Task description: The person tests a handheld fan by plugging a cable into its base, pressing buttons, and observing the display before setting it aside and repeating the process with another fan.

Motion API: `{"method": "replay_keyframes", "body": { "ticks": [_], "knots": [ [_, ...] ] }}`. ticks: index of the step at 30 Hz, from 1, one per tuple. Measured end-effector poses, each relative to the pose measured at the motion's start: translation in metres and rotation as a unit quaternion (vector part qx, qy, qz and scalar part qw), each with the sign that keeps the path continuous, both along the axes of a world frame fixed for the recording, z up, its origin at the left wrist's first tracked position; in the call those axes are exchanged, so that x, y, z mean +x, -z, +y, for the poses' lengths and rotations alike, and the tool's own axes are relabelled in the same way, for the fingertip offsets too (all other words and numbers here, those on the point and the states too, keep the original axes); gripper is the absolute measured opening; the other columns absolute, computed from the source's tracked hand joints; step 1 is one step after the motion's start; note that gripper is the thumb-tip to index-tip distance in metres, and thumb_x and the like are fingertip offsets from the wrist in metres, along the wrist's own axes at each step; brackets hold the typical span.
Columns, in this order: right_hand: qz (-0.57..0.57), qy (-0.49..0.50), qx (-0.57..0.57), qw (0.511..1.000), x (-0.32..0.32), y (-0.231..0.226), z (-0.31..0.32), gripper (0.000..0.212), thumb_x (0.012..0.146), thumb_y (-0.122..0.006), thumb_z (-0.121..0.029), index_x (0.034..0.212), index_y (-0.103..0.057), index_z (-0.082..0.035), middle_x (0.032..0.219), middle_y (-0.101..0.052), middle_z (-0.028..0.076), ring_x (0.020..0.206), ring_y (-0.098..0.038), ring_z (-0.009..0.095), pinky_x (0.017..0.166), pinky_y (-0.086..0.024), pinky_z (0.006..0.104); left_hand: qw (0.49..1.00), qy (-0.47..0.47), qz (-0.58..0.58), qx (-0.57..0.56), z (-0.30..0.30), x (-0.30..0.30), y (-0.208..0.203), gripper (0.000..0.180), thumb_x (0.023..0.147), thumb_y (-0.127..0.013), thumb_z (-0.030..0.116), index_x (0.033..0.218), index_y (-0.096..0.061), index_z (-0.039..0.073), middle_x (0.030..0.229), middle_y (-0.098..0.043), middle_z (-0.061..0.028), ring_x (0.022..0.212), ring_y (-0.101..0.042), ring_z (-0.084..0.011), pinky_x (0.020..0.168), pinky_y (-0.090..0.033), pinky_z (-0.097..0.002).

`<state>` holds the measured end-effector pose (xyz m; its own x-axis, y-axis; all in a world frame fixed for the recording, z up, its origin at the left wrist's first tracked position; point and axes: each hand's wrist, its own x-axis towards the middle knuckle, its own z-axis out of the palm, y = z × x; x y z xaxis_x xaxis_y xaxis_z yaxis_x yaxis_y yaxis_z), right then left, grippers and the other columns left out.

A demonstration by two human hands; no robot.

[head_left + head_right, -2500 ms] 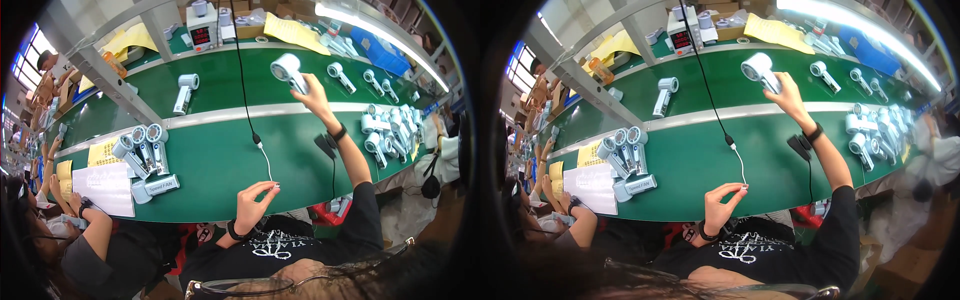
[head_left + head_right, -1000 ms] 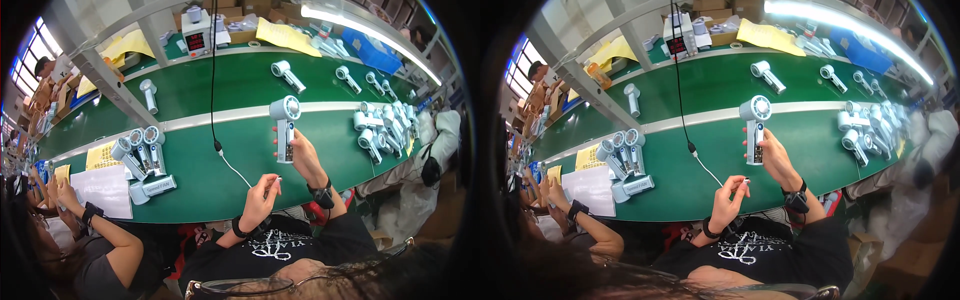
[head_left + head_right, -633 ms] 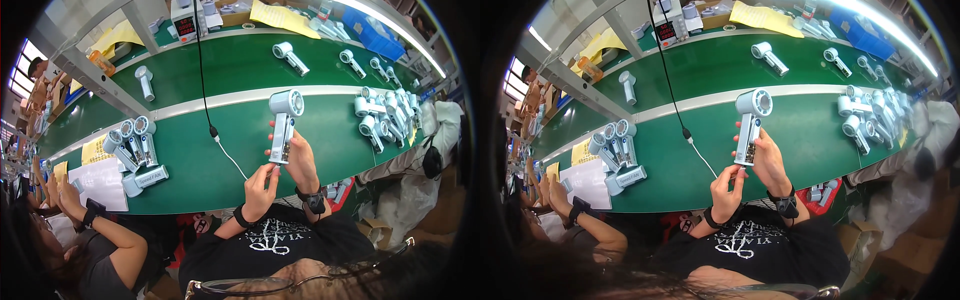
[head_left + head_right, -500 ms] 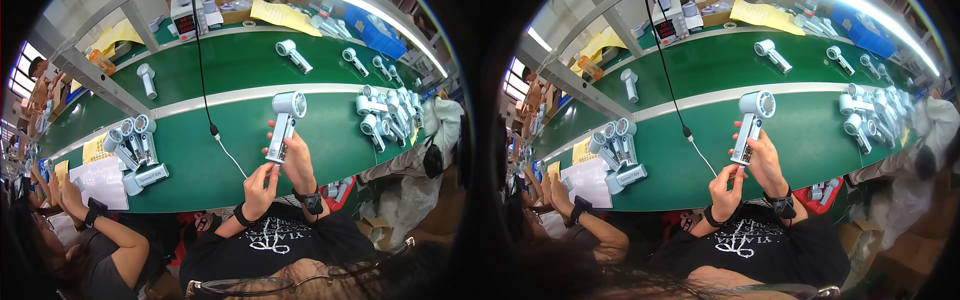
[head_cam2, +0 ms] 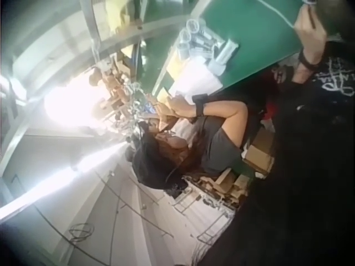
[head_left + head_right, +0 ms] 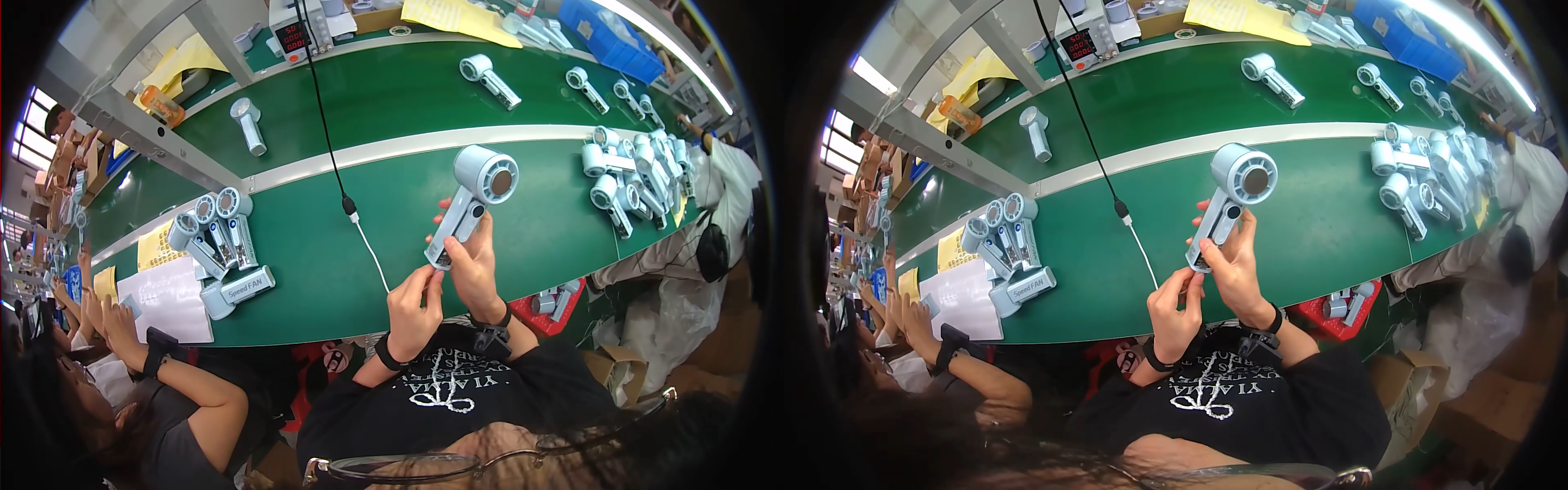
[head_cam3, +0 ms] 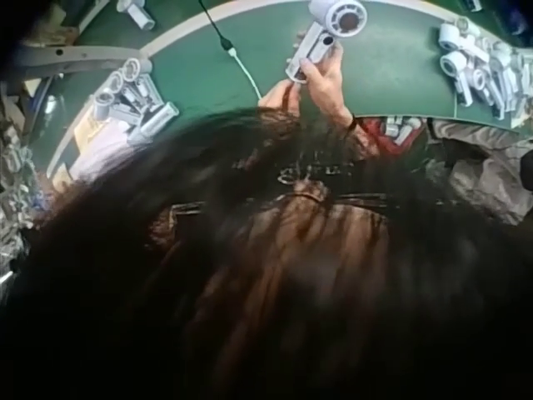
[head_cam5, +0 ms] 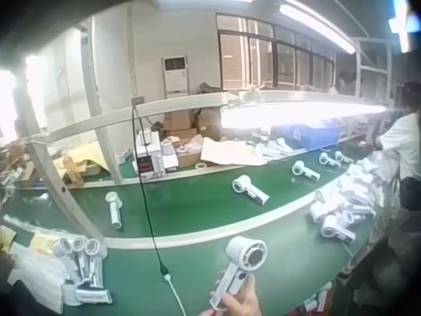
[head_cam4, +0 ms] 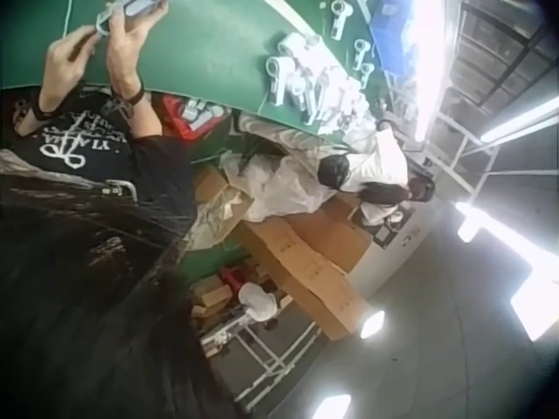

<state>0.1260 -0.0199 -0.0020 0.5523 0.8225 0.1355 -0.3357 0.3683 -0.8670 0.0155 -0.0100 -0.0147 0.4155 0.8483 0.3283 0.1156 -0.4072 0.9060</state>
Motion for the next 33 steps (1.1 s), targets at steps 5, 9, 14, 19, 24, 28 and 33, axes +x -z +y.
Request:
{"method": "replay_keyframes", "body": {
  "ticks": [5,9,14,19,24,28,33],
  "knots": [
    [-0.034,0.01,0.004,0.999,-0.002,0.0,-0.003,0.058,0.085,-0.05,0.002,0.134,-0.021,-0.007,0.132,-0.039,0.016,0.111,-0.048,0.019,0.089,-0.05,0.036,0.998,0.013,-0.021,-0.052,0.0,0.002,-0.005,0.008,0.087,-0.06,-0.001,0.094,-0.06,-0.005,0.071,-0.063,-0.0113,0.054,-0.06,-0.0159,0.049,-0.045,-0.0285],
    [-0.029,0.012,-0.003,0.999,0.0,-0.004,-0.001,0.059,0.085,-0.051,0.004,0.134,-0.02,-0.007,0.132,-0.04,0.017,0.111,-0.048,0.019,0.089,-0.05,0.0352,0.995,0.018,-0.033,-0.089,0.001,0.001,-0.004,0.009,0.088,-0.06,0.0,0.095,-0.061,-0.005,0.07,-0.063,-0.0097,0.055,-0.059,-0.0136,0.049,-0.045,-0.0274],
    [-0.02,0.023,-0.007,1.0,0.0,-0.009,0.002,0.06,0.085,-0.053,0.005,0.134,-0.02,-0.007,0.132,-0.04,0.017,0.111,-0.049,0.019,0.089,-0.05,0.0347,0.984,0.05,-0.048,-0.165,0.007,-0.001,-0.002,0.011,0.09,-0.058,0.002,0.098,-0.061,-0.005,0.07,-0.065,-0.0086,0.056,-0.06,-0.0124,0.051,-0.046,-0.0255],
    [-0.033,0.024,-0.012,0.999,0.001,-0.009,0.001,0.062,0.085,-0.054,0.006,0.135,-0.02,-0.006,0.132,-0.041,0.018,0.112,-0.049,0.02,0.089,-0.049,0.0345,0.98,0.068,-0.062,-0.179,0.008,-0.001,0.003,0.012,0.091,-0.058,0.003,0.098,-0.061,-0.005,0.071,-0.066,-0.0088,0.057,-0.061,-0.0123,0.053,-0.047,-0.0248],
    [-0.034,0.02,-0.031,0.999,0.001,-0.006,0.002,0.065,0.084,-0.055,0.007,0.137,-0.018,-0.005,0.133,-0.041,0.019,0.113,-0.049,0.021,0.089,-0.049,0.0351,0.98,0.07,-0.048,-0.181,0.01,-0.002,0.007,0.012,0.091,-0.058,0.003,0.098,-0.061,-0.006,0.072,-0.066,-0.0093,0.058,-0.062,-0.0129,0.054,-0.048,-0.0249],
    [-0.035,0.02,-0.036,0.999,0.002,-0.003,0.003,0.067,0.083,-0.055,0.007,0.138,-0.018,-0.005,0.134,-0.041,0.019,0.114,-0.049,0.021,0.09,-0.049,0.0355,0.978,0.071,-0.042,-0.19,0.012,-0.002,0.009,0.012,0.09,-0.058,0.003,0.098,-0.061,-0.006,0.073,-0.067,-0.0102,0.06,-0.064,-0.0141,0.055,-0.049,-0.0259],
    [-0.039,0.02,-0.036,0.998,0.003,-0.002,0.005,0.067,0.083,-0.055,0.008,0.138,-0.018,-0.006,0.134,-0.041,0.019,0.114,-0.049,0.021,0.09,-0.048,0.0355,0.978,0.077,-0.028,-0.194,0.016,-0.003,0.007,0.013,0.09,-0.06,0.004,0.098,-0.062,-0.006,0.076,-0.069,-0.0117,0.066,-0.068,-0.0164,0.059,-0.051,-0.0261]
  ]
}}
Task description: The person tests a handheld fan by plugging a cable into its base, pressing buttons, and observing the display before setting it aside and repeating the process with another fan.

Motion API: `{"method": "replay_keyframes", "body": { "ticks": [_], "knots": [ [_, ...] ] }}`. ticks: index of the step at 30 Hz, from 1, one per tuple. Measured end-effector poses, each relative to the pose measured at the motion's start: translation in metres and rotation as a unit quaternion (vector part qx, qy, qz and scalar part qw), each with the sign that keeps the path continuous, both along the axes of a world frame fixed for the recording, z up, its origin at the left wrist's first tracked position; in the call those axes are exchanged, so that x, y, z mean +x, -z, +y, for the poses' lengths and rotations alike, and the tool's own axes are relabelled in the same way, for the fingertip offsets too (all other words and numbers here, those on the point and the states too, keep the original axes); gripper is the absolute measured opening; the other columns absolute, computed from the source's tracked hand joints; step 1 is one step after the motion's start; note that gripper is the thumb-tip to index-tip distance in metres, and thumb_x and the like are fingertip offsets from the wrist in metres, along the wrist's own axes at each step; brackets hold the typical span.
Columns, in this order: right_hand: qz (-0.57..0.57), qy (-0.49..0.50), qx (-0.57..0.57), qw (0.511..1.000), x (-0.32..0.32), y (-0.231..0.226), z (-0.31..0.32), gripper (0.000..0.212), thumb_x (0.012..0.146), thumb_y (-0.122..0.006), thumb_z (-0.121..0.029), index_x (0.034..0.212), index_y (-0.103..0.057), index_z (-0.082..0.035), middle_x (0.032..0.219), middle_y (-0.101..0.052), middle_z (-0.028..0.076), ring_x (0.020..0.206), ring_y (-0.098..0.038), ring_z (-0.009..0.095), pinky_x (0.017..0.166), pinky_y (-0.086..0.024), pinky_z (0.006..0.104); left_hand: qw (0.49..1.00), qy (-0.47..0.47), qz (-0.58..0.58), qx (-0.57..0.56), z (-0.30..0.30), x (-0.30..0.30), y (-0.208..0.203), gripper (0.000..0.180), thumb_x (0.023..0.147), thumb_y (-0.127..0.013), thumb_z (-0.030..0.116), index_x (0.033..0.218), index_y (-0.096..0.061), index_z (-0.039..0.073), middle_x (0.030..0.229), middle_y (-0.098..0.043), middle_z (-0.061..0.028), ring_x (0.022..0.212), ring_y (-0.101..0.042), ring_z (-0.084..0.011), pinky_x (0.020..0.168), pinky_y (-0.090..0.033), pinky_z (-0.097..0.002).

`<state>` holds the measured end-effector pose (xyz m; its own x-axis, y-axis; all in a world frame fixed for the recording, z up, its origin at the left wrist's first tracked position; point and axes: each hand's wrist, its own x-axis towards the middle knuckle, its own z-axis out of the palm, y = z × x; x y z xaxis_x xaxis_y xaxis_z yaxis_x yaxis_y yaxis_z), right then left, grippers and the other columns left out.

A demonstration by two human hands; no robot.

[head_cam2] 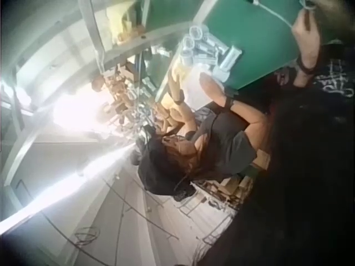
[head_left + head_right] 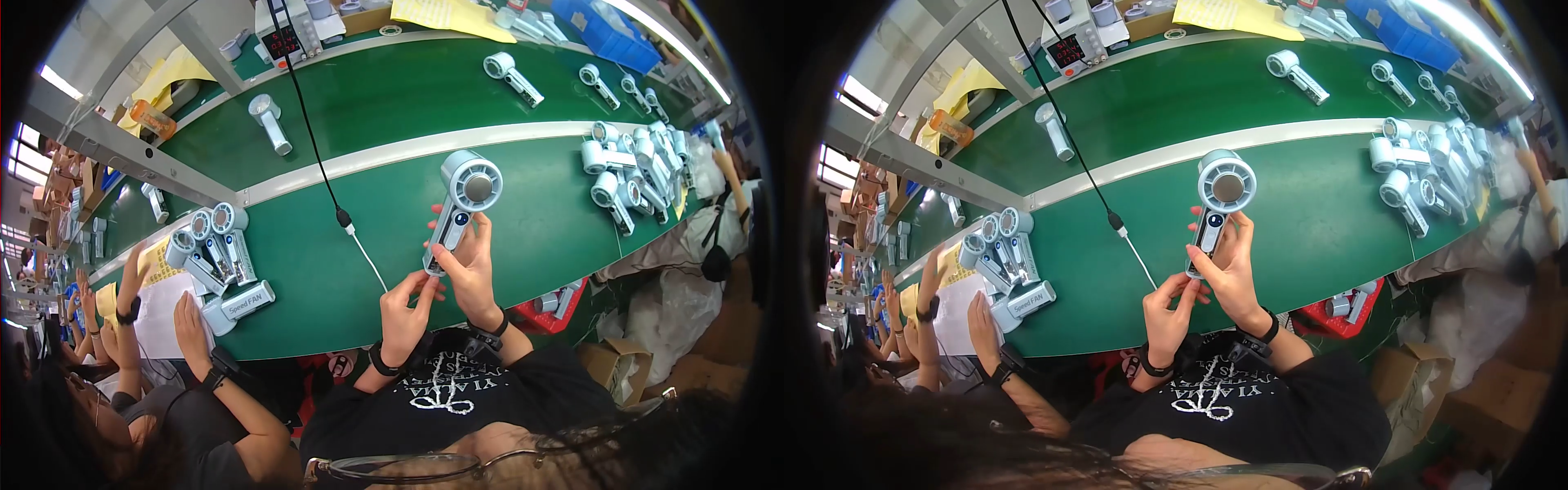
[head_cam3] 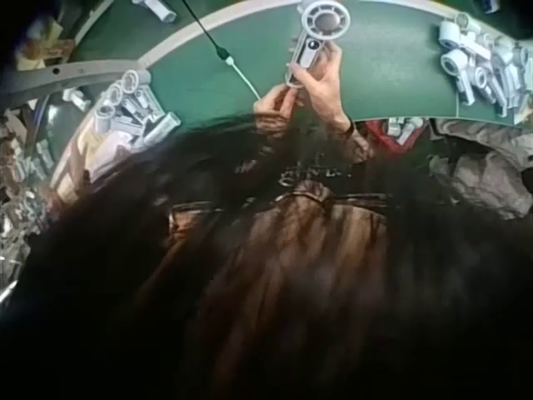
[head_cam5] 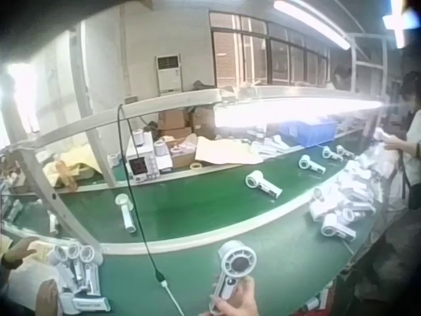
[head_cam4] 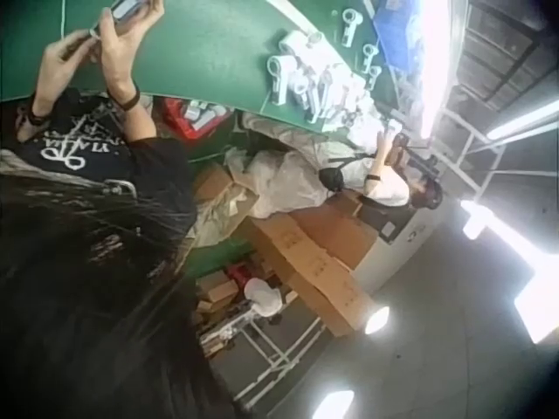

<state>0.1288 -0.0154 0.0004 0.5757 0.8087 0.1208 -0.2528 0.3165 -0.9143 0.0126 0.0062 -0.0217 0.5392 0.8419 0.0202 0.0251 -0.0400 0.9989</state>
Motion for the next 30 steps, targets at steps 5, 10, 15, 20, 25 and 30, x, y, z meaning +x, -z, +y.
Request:
{"method": "replay_keyframes", "body": {
  "ticks": [5,10,15,20,25,30],
  "knots": [
    [0.004,-0.007,0.003,1.0,0.001,0.0,0.001,0.067,0.083,-0.055,0.008,0.138,-0.018,-0.006,0.134,-0.041,0.019,0.113,-0.049,0.021,0.09,-0.048,0.0355,1.0,0.012,0.001,-0.012,0.005,-0.002,0.0,0.013,0.09,-0.06,0.003,0.097,-0.064,-0.007,0.078,-0.07,-0.0116,0.07,-0.069,-0.0161,0.06,-0.05,-0.0241],
    [0.013,-0.003,0.001,1.0,-0.002,-0.001,0.002,0.066,0.084,-0.055,0.007,0.137,-0.02,-0.006,0.131,-0.043,0.018,0.111,-0.05,0.021,0.089,-0.049,0.0352,0.999,0.032,0.003,-0.011,0.007,-0.004,-0.002,0.011,0.089,-0.06,0.002,0.094,-0.065,-0.007,0.078,-0.07,-0.011,0.069,-0.069,-0.0157,0.058,-0.049,-0.0237],
    [0.057,0.008,-0.023,0.998,-0.002,-0.007,0.005,0.055,0.087,-0.055,0.001,0.135,-0.027,-0.005,0.124,-0.049,0.016,0.1,-0.055,0.019,0.081,-0.052,0.0344,0.997,0.028,0.03,0.058,0.004,-0.005,-0.001,0.009,0.087,-0.062,0.001,0.091,-0.066,-0.007,0.077,-0.07,-0.0121,0.068,-0.069,-0.0169,0.057,-0.05,-0.0249],
    [0.147,0.061,0.029,0.987,0.013,-0.025,0.012,0.042,0.093,-0.052,-0.013,0.13,-0.036,-0.003,0.117,-0.053,0.014,0.089,-0.057,0.016,0.072,-0.053,0.0327,0.975,0.005,0.084,0.205,0.0,-0.014,-0.002,0.009,0.085,-0.064,0.001,0.089,-0.066,-0.007,0.076,-0.07,-0.0138,0.066,-0.07,-0.0192,0.056,-0.052,-0.0265],
    [-0.056,0.044,0.062,0.996,0.111,-0.057,0.043,0.039,0.094,-0.051,-0.02,0.127,-0.042,-0.001,0.109,-0.058,0.011,0.081,-0.058,0.013,0.064,-0.051,0.0285,0.978,-0.013,0.081,0.19,0.004,-0.027,0.001,0.009,0.084,-0.066,0.001,0.09,-0.065,-0.007,0.077,-0.07,-0.0142,0.067,-0.07,-0.0199,0.058,-0.054,-0.0265],
    [-0.574,0.078,-0.177,0.795,0.196,-0.008,0.146,0.055,0.081,-0.067,-0.02,0.128,-0.042,-0.005,0.086,-0.064,0.012,0.073,-0.062,0.022,0.068,-0.052,0.0394,0.98,-0.042,0.032,0.192,0.008,-0.025,-0.011,0.01,0.084,-0.066,-0.001,0.091,-0.065,-0.008,0.08,-0.07,-0.0143,0.069,-0.07,-0.0193,0.061,-0.055,-0.0258]
  ]
}}
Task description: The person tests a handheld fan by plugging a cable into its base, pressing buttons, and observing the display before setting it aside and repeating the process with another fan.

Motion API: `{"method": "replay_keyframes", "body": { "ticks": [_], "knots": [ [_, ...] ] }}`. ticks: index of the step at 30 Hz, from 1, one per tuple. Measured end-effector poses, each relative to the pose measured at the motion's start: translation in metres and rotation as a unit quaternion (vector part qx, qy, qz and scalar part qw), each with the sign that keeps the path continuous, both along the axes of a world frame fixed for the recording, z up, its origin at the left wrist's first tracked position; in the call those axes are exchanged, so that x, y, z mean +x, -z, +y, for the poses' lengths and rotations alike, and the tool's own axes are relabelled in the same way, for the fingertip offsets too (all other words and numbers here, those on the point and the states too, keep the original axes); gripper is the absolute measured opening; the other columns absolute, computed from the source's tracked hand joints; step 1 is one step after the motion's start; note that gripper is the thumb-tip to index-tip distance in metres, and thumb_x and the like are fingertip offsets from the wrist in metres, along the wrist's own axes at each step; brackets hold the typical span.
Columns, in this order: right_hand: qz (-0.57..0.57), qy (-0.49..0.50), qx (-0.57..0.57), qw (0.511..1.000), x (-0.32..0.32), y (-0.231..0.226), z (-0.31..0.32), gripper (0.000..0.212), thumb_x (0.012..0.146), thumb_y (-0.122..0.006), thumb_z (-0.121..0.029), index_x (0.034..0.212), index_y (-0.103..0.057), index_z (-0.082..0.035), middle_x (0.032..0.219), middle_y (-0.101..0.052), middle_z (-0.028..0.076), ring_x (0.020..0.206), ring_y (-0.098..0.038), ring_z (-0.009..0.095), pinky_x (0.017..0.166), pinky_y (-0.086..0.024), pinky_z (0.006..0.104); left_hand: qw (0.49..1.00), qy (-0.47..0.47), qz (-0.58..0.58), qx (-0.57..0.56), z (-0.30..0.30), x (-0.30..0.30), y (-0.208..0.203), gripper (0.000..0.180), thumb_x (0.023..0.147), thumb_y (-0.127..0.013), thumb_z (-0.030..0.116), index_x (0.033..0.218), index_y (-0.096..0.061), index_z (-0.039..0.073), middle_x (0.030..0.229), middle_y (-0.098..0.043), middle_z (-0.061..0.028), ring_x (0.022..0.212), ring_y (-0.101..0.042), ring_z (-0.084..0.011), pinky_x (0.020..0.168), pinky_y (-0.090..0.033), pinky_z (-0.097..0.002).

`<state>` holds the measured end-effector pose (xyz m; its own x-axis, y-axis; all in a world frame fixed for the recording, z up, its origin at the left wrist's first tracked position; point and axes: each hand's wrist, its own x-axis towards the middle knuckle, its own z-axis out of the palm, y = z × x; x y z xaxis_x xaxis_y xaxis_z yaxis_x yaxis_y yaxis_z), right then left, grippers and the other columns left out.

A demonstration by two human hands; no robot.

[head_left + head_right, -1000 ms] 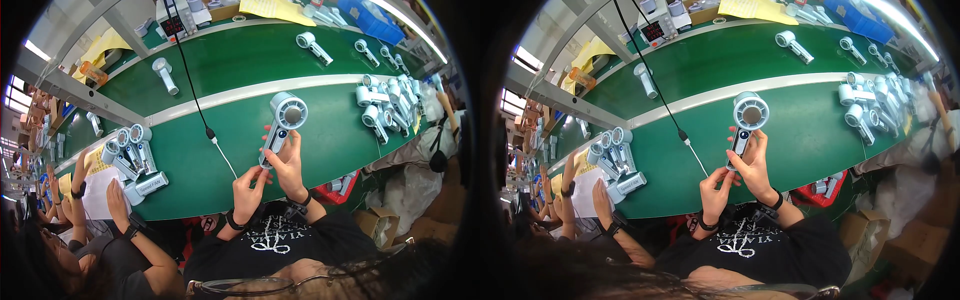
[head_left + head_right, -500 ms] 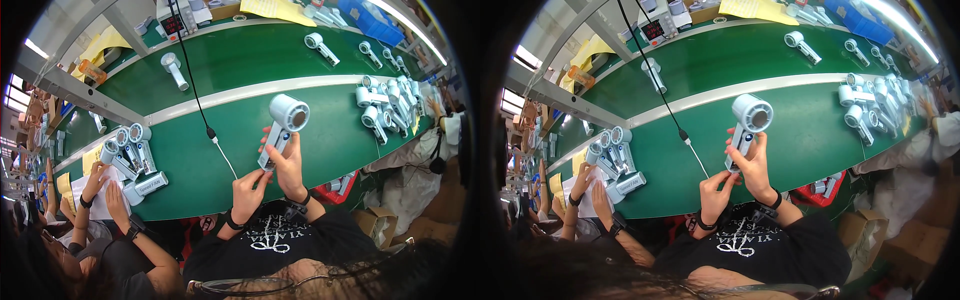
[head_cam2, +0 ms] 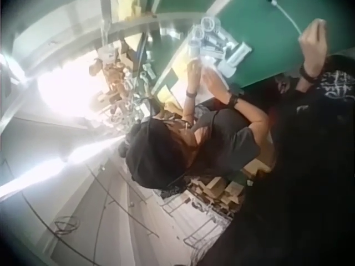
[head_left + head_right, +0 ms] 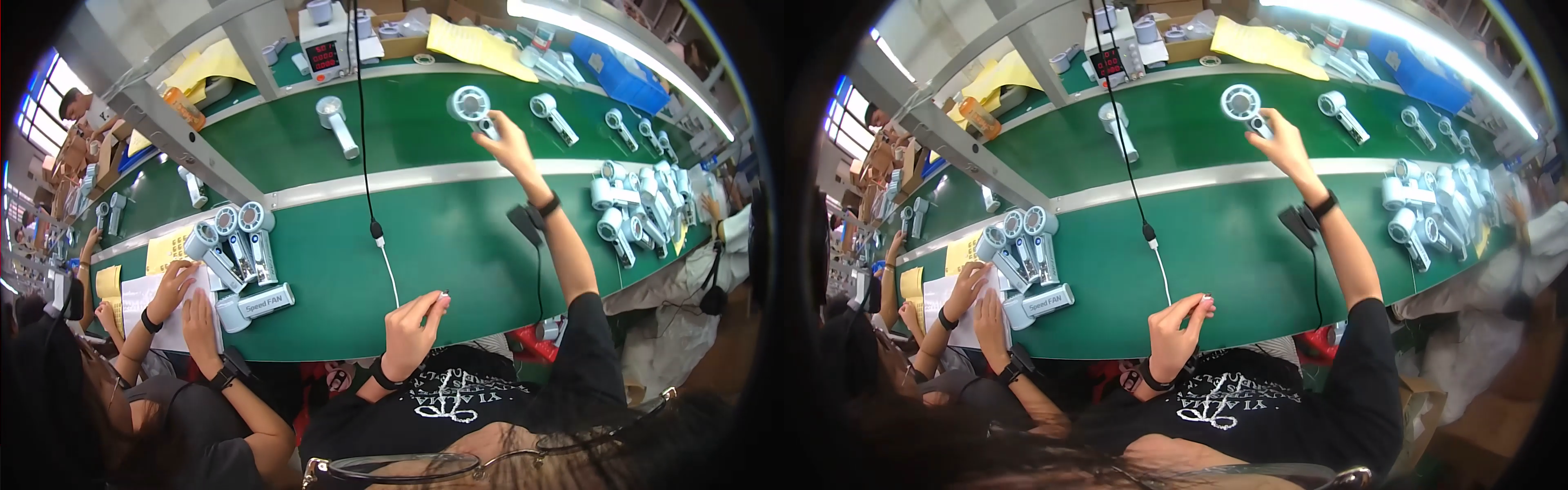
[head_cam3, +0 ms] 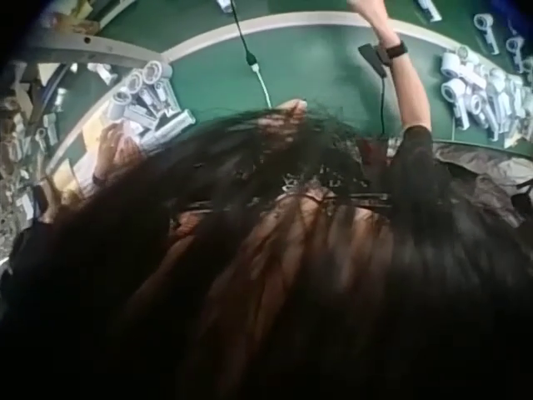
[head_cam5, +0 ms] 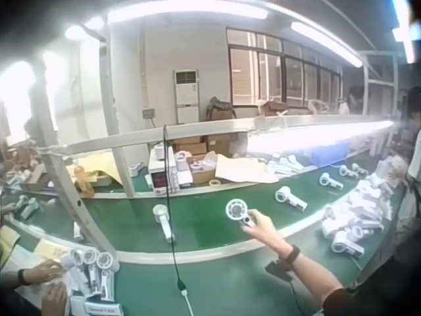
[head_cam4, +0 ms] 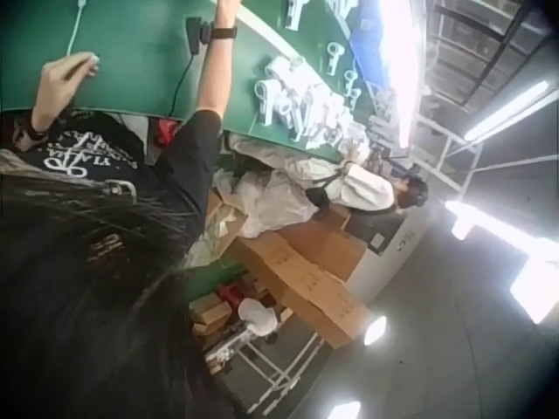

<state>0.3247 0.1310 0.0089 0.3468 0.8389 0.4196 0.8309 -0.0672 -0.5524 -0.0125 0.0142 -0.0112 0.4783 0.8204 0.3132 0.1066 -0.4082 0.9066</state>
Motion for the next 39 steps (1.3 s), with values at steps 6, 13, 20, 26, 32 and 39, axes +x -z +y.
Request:
{"method": "replay_keyframes", "body": {
  "ticks": [6,13,20,26,32,39],
  "knots": [
    [-0.116,0.203,-0.103,0.967,0.001,0.065,0.102,0.068,0.075,-0.073,-0.023,0.13,-0.038,-0.003,0.113,-0.055,0.022,0.101,-0.057,0.034,0.081,-0.049,0.0426,0.999,-0.029,-0.017,0.003,0.002,-0.013,-0.002,0.01,0.084,-0.065,-0.002,0.092,-0.065,-0.008,0.081,-0.07,-0.0142,0.07,-0.07,-0.0191,0.061,-0.055,-0.0258],
    [-0.224,-0.002,0.147,0.963,-0.119,0.044,0.156,0.081,0.073,-0.075,-0.033,0.133,-0.032,0.0,0.118,-0.05,0.026,0.107,-0.052,0.041,0.086,-0.048,0.0464,0.996,-0.085,-0.027,-0.014,0.007,-0.024,-0.009,0.009,0.085,-0.064,-0.002,0.092,-0.065,-0.008,0.081,-0.07,-0.0138,0.069,-0.07,-0.0187,0.061,-0.055,-0.0252],
    [-0.025,-0.058,-0.013,0.998,-0.131,0.073,0.186,0.079,0.078,-0.073,-0.032,0.132,-0.029,0.006,0.106,-0.058,0.024,0.086,-0.061,0.037,0.075,-0.052,0.0458,0.997,-0.075,-0.031,-0.006,0.004,-0.03,-0.016,0.01,0.086,-0.064,0.0,0.093,-0.065,-0.007,0.079,-0.069,-0.013,0.068,-0.069,-0.0178,0.06,-0.054,-0.0248],
    [0.693,-0.241,-0.102,0.672,-0.098,0.029,0.092,0.047,0.09,-0.057,-0.017,0.128,-0.04,0.004,0.111,-0.059,0.017,0.094,-0.062,0.027,0.085,-0.051,0.0444,0.995,-0.073,-0.048,-0.048,0.002,-0.037,-0.016,0.011,0.089,-0.06,0.002,0.095,-0.064,-0.007,0.078,-0.069,-0.0116,0.068,-0.068,-0.0167,0.062,-0.053,-0.0247],
    [0.773,-0.25,-0.04,0.582,-0.118,-0.014,-0.055,0.05,0.086,-0.056,-0.013,0.13,-0.041,0.004,0.112,-0.056,0.012,0.1,-0.057,0.021,0.084,-0.051,0.04,0.984,0.006,-0.111,-0.142,-0.005,-0.014,-0.023,0.013,0.093,-0.055,0.004,0.096,-0.061,-0.007,0.079,-0.067,-0.01,0.072,-0.067,-0.0156,0.067,-0.052,-0.0252],
    [0.749,-0.215,0.028,0.626,-0.163,-0.024,-0.128,0.061,0.082,-0.06,-0.017,0.135,-0.036,0.002,0.103,-0.048,0.007,0.088,-0.052,0.015,0.075,-0.05,0.0343,0.982,0.072,-0.122,-0.126,-0.015,0.016,-0.025,0.012,0.093,-0.055,0.005,0.094,-0.06,-0.006,0.082,-0.067,-0.0105,0.075,-0.067,-0.0165,0.069,-0.052,-0.0264]
  ]
}}
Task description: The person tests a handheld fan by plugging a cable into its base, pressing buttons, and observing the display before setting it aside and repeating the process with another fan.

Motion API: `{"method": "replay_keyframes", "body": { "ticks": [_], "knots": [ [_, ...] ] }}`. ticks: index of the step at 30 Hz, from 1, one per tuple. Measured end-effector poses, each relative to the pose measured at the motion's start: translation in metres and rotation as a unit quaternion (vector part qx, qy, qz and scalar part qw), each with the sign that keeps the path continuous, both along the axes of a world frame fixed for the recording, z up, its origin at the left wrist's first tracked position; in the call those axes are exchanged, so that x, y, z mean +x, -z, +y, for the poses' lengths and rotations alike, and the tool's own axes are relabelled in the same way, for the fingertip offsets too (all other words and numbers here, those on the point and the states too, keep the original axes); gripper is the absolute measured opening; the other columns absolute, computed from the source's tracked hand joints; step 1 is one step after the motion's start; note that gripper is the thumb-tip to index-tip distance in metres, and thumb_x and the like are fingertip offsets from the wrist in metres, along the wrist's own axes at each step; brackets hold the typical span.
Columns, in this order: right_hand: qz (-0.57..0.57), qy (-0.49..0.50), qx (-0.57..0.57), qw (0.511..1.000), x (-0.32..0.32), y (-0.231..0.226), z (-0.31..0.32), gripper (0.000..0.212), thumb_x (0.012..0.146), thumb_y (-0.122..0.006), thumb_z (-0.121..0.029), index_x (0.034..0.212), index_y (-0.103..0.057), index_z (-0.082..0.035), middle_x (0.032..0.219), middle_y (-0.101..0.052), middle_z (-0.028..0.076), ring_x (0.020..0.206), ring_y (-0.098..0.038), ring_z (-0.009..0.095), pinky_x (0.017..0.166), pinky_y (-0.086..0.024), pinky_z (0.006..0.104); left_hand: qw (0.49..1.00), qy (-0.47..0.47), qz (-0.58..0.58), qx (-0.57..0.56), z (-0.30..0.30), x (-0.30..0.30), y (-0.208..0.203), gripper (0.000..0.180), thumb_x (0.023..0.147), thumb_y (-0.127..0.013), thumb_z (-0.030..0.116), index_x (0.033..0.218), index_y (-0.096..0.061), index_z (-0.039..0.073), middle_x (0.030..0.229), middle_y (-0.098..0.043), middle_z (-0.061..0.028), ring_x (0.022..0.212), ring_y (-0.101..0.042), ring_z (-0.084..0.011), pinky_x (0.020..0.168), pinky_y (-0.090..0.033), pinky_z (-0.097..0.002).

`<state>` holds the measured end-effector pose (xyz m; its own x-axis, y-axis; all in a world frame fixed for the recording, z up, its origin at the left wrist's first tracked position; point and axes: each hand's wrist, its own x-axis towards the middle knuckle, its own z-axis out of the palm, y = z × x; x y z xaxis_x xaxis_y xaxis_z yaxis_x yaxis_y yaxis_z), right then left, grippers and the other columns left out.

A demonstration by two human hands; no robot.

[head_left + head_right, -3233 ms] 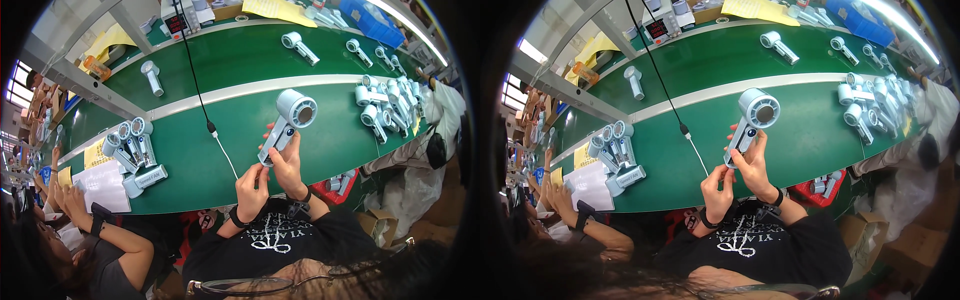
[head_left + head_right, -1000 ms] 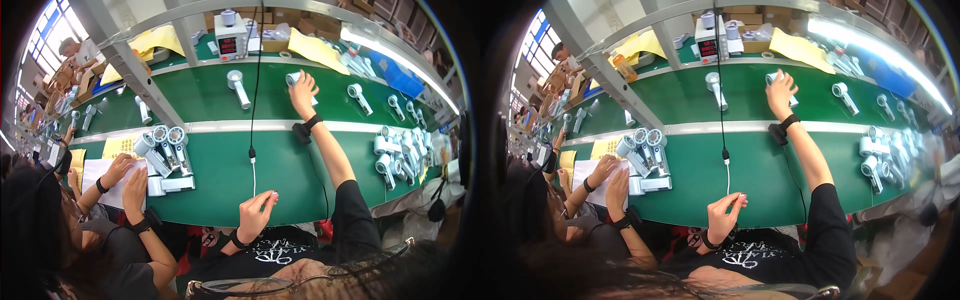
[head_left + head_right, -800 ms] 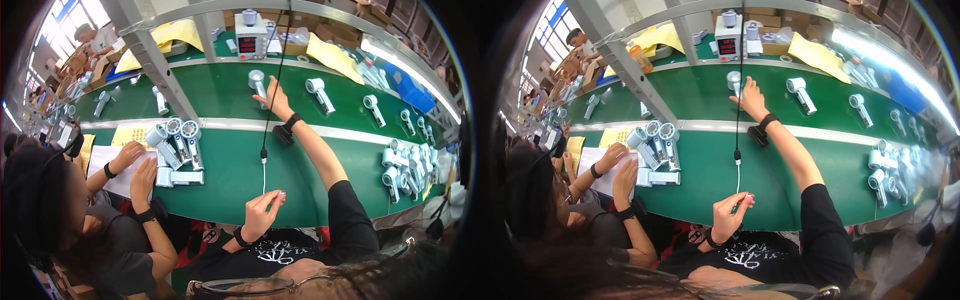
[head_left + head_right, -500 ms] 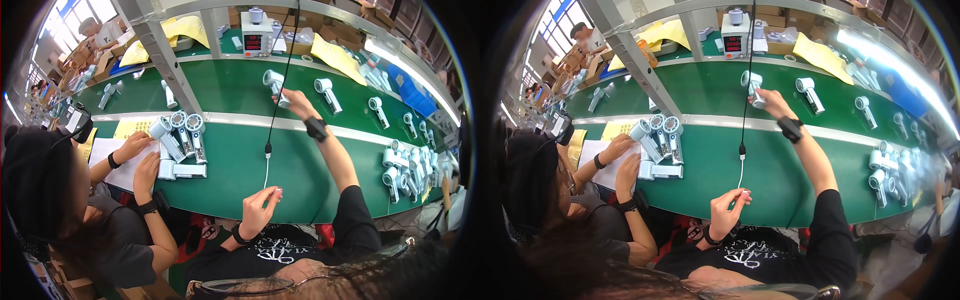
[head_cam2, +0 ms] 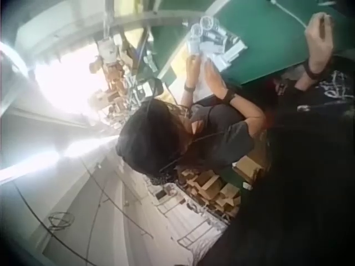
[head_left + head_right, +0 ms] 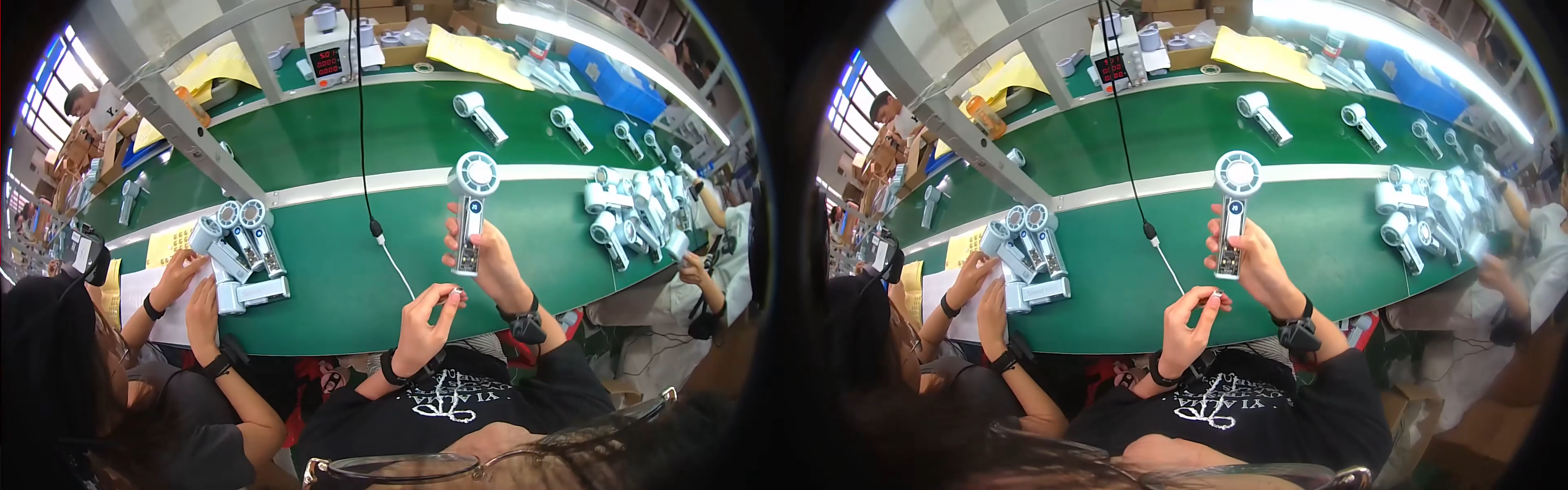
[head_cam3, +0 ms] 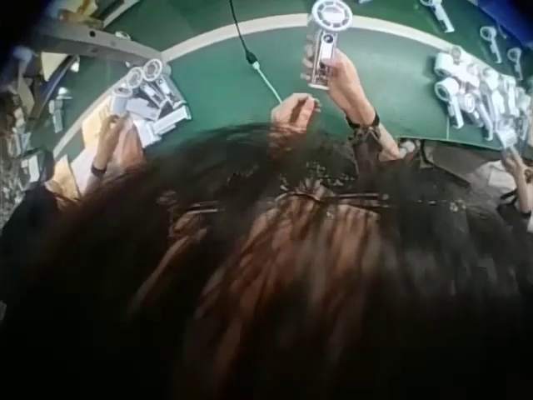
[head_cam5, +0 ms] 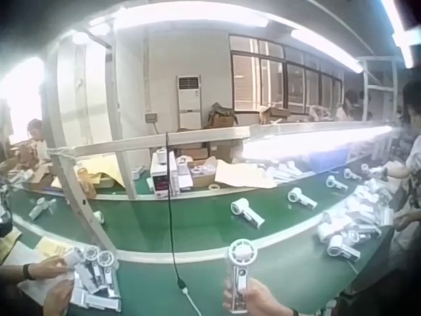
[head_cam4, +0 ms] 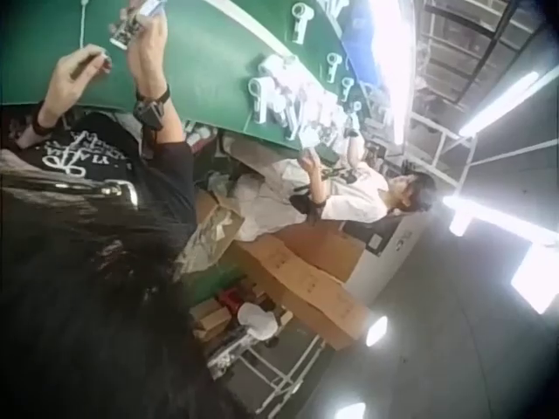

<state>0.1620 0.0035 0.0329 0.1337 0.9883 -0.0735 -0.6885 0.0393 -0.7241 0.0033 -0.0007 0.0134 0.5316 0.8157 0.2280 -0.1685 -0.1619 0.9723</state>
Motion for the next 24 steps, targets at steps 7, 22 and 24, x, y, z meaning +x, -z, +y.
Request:
{"method": "replay_keyframes", "body": {
  "ticks": [7,22,24],
  "knots": [
    [0.1,0.026,0.052,0.993,-0.018,0.011,-0.01,0.066,0.08,-0.062,-0.019,0.135,-0.033,0.002,0.098,-0.044,0.006,0.084,-0.048,0.014,0.065,-0.046,0.0315,0.999,-0.011,0.005,0.031,-0.006,0.006,0.004,0.01,0.091,-0.056,0.003,0.093,-0.06,-0.006,0.082,-0.066,-0.0113,0.075,-0.067,-0.0173,0.068,-0.052,-0.027],
    [-0.099,0.127,0.056,0.985,-0.033,0.031,-0.008,0.068,0.08,-0.063,-0.003,0.138,-0.027,0.0,0.102,-0.044,0.005,0.079,-0.049,0.011,0.068,-0.046,0.03,0.995,-0.009,0.045,-0.091,-0.001,-0.002,0.021,0.011,0.091,-0.056,0.001,0.089,-0.063,-0.008,0.064,-0.061,-0.0057,0.054,-0.057,-0.0094,0.051,-0.045,-0.0235],
    [-0.121,0.133,0.069,0.981,-0.034,0.033,-0.009,0.069,0.08,-0.063,-0.002,0.138,-0.026,0.0,0.103,-0.044,0.005,0.078,-0.05,0.011,0.069,-0.046,0.03,0.994,0.004,0.03,-0.107,-0.001,-0.003,0.022,0.013,0.092,-0.054,0.002,0.09,-0.063,-0.007,0.064,-0.059,-0.0048,0.055,-0.057,-0.0091,0.051,-0.045,-0.0232]
  ]
}}
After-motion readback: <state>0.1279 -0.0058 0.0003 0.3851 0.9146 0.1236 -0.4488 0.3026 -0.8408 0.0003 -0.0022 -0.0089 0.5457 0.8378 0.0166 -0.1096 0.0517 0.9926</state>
